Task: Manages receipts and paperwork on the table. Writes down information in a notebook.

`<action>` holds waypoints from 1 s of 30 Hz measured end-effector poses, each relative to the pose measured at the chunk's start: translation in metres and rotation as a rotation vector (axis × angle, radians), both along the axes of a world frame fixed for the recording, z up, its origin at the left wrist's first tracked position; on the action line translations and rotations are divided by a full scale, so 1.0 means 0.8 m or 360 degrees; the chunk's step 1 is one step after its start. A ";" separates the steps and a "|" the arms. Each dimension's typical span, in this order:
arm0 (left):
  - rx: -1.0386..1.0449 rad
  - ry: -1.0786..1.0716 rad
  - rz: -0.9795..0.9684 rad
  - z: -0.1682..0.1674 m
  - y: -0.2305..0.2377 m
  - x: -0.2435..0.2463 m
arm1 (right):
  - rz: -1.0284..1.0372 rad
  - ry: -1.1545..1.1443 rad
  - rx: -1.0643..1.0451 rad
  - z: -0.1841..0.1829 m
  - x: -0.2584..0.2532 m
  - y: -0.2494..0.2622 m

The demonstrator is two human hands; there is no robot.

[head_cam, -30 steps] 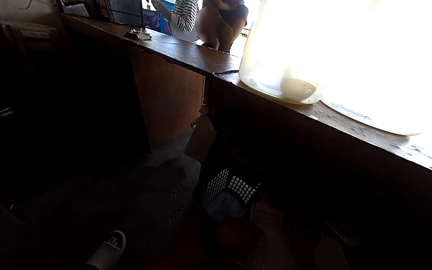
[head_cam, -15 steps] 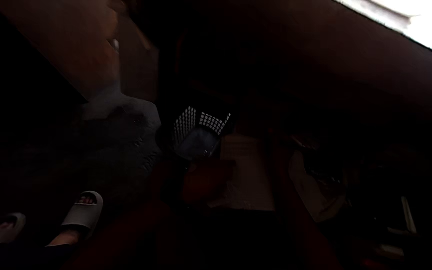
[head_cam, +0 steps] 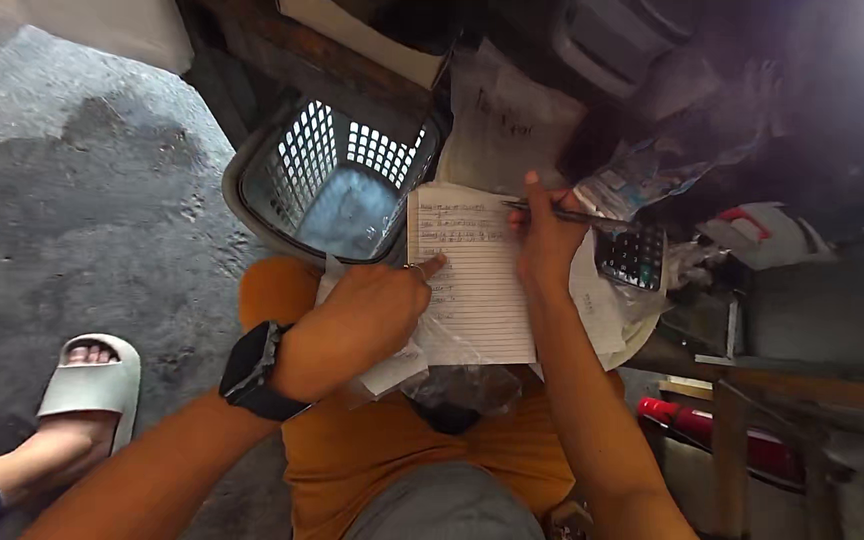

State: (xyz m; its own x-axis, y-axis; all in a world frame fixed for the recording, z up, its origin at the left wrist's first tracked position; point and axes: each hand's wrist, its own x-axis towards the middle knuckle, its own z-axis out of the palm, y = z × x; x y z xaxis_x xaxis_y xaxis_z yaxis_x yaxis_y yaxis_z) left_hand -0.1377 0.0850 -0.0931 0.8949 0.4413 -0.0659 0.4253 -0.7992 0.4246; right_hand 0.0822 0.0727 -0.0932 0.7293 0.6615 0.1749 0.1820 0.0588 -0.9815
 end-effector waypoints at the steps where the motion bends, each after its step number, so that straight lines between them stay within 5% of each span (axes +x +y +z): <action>1: 0.0001 0.0013 -0.0007 0.001 0.001 0.000 | 0.0004 -0.0025 0.0004 0.002 0.000 0.002; 12: 0.0050 0.0070 -0.0049 0.004 0.007 0.002 | -0.0048 -0.0145 0.0069 -0.013 -0.003 0.010; 21: 0.0110 0.0060 -0.0066 0.005 0.006 0.003 | 0.0317 -0.0389 0.0140 -0.019 -0.009 0.008; 30: 0.0103 0.0124 -0.0076 0.008 0.007 0.004 | 0.0008 -0.0254 0.0112 -0.007 0.002 0.007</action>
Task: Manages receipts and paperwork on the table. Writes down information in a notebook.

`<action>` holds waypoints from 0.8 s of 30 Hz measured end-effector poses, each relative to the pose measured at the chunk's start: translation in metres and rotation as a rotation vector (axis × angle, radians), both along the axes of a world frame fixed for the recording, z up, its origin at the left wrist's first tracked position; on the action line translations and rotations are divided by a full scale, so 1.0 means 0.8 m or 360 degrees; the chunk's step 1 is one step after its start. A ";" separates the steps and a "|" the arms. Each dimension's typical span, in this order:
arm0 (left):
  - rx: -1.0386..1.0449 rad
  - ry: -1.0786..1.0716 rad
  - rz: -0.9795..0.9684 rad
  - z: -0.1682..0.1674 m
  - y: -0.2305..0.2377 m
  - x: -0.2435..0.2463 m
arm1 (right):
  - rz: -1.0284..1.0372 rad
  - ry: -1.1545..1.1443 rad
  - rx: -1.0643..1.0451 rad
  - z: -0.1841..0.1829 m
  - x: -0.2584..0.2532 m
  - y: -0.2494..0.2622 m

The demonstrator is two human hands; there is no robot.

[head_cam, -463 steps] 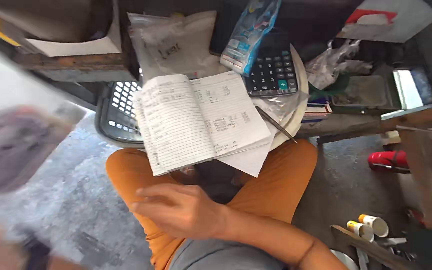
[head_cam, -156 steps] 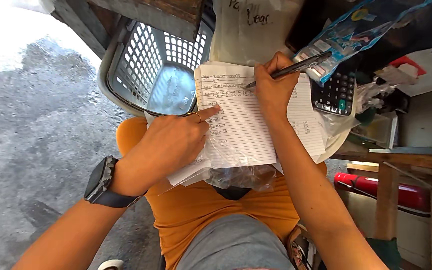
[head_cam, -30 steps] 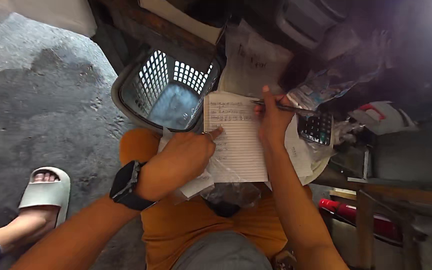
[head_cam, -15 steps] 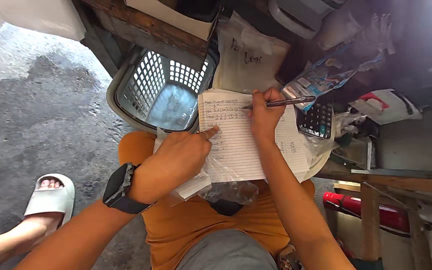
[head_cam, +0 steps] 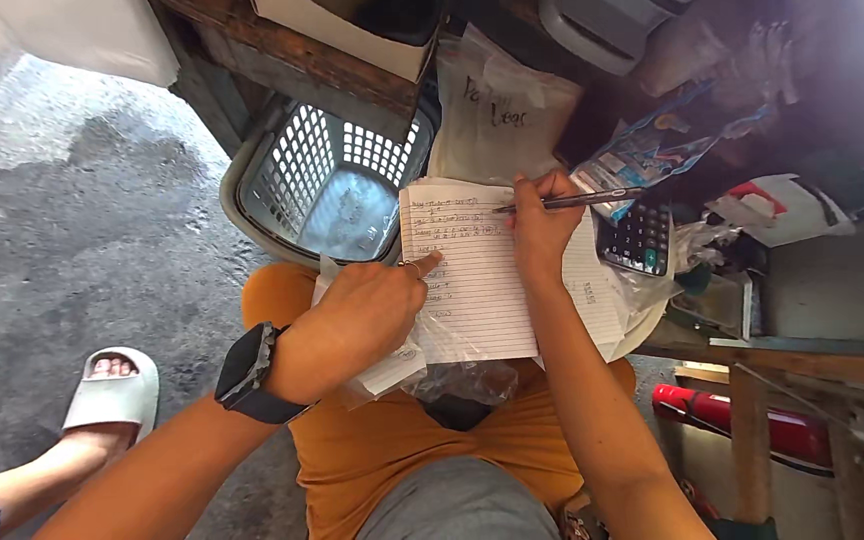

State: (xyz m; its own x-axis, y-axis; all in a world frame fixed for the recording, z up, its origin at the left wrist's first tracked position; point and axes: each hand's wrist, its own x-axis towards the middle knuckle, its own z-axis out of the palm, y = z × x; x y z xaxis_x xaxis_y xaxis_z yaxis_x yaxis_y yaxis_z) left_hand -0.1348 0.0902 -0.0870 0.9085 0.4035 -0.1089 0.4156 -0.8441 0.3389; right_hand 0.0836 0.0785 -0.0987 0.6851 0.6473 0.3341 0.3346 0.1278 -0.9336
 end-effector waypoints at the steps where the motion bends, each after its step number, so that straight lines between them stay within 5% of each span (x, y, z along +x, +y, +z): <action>1: 0.0007 -0.0016 -0.0003 -0.001 0.000 0.000 | -0.0003 0.0003 -0.0019 -0.002 0.000 0.001; 24: -0.0019 -0.0025 0.0000 0.003 0.002 -0.002 | 0.0010 -0.0056 -0.0065 -0.014 0.001 0.001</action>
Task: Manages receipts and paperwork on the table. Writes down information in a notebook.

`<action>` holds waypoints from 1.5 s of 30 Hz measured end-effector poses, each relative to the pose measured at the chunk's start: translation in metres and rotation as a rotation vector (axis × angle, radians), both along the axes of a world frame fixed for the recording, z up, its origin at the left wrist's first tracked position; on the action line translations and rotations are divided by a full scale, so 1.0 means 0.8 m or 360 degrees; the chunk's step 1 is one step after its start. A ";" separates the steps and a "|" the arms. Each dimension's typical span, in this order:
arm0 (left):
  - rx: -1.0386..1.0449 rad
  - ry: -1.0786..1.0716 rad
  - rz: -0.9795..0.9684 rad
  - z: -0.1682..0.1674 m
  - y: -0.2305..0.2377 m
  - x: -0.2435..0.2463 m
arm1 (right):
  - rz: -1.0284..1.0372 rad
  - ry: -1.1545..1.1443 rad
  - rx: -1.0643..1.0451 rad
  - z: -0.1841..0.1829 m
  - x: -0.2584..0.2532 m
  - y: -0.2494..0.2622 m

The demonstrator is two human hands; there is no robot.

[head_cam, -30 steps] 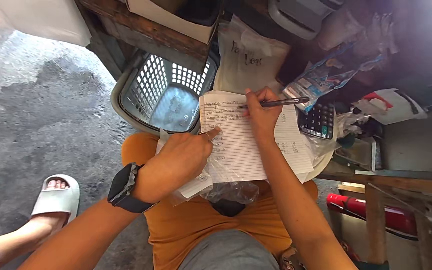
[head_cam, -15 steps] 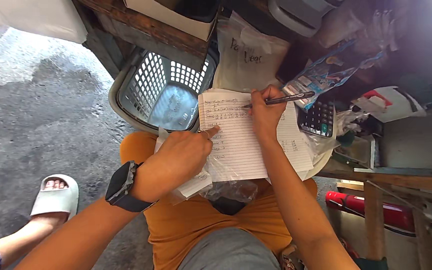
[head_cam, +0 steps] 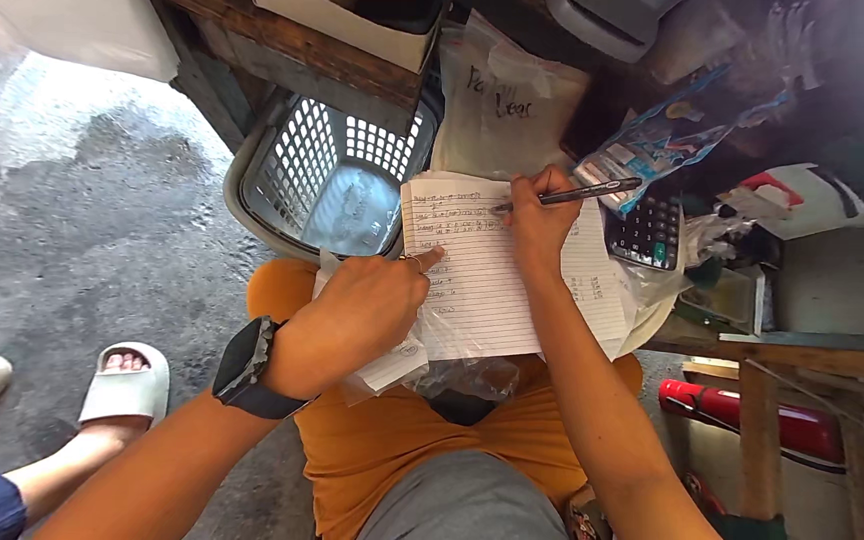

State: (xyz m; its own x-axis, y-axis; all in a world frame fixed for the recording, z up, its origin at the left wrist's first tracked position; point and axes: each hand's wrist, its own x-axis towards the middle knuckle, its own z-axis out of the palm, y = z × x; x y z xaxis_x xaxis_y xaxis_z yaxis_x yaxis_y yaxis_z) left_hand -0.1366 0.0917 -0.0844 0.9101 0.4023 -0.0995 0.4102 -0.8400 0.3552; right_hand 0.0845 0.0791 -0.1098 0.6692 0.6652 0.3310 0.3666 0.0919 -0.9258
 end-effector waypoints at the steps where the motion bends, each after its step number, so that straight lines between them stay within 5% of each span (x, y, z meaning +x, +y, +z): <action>1: 0.0001 0.0011 -0.0001 0.001 0.000 0.000 | -0.0001 0.0003 -0.0002 0.000 0.000 0.000; 21: 0.0043 -0.0073 -0.0013 -0.007 -0.001 -0.003 | 0.0044 -0.0231 -0.0168 -0.003 -0.001 0.001; 36: 0.0019 -0.0098 0.0019 -0.006 -0.004 -0.008 | 0.0061 0.0124 0.0029 0.004 0.011 0.002; 45: -0.0188 0.0007 -0.0012 -0.004 0.005 -0.008 | 0.0422 0.0114 -0.0231 0.015 -0.063 0.005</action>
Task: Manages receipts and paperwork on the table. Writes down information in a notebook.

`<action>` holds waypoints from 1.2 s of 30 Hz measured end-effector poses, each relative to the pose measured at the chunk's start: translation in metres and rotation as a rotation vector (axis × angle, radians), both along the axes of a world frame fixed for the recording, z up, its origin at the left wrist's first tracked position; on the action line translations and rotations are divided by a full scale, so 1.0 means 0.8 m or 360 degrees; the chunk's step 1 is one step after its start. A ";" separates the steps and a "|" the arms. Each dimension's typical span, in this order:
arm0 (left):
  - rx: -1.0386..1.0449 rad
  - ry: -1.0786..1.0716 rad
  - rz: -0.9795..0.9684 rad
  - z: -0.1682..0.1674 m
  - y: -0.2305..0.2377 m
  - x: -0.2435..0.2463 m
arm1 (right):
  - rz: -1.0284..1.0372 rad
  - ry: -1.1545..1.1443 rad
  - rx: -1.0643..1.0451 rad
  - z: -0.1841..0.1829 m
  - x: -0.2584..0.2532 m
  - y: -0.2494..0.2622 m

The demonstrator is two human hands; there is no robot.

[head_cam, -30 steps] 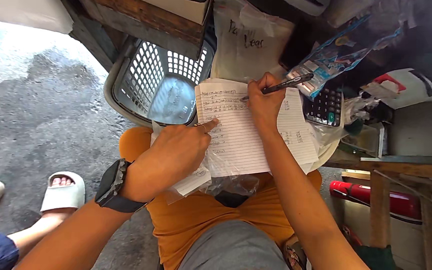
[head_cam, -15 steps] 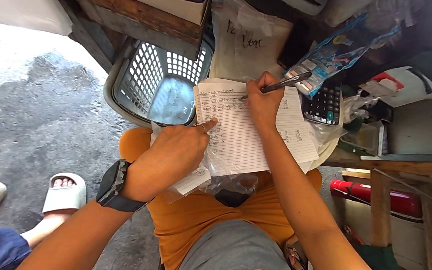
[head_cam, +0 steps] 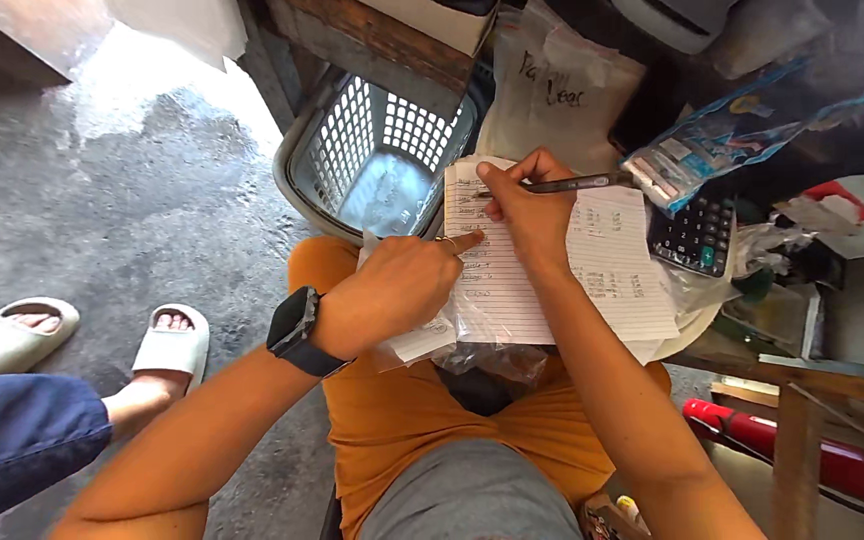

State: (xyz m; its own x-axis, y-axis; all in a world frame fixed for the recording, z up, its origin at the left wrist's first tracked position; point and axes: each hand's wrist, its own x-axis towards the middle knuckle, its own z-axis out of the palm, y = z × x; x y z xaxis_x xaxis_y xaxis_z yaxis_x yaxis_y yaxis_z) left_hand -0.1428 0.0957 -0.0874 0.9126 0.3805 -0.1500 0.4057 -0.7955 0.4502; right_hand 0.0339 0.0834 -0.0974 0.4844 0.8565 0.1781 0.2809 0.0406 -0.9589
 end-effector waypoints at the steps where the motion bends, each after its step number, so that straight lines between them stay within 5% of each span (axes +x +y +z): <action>1: 0.0005 0.0004 -0.0003 0.000 0.000 0.000 | -0.0035 -0.0077 -0.0018 -0.004 -0.003 0.002; 17: 0.0011 0.0156 0.0000 0.009 -0.002 0.006 | 0.0053 -0.0775 0.0093 -0.024 0.002 0.001; 26: 0.0045 0.0021 -0.0026 -0.001 -0.001 0.003 | -0.0138 0.0078 0.0064 0.035 0.050 -0.010; 36: 0.0091 0.0047 -0.0017 0.005 -0.002 0.006 | -0.0309 -0.0373 0.0218 0.046 0.068 -0.039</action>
State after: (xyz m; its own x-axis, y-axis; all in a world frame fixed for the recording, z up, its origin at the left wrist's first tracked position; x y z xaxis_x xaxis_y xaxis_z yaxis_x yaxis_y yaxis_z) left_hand -0.1380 0.0939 -0.0833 0.9121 0.3796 -0.1549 0.4094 -0.8240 0.3917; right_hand 0.0884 0.0521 -0.0605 0.5683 0.7126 0.4113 0.5084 0.0889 -0.8565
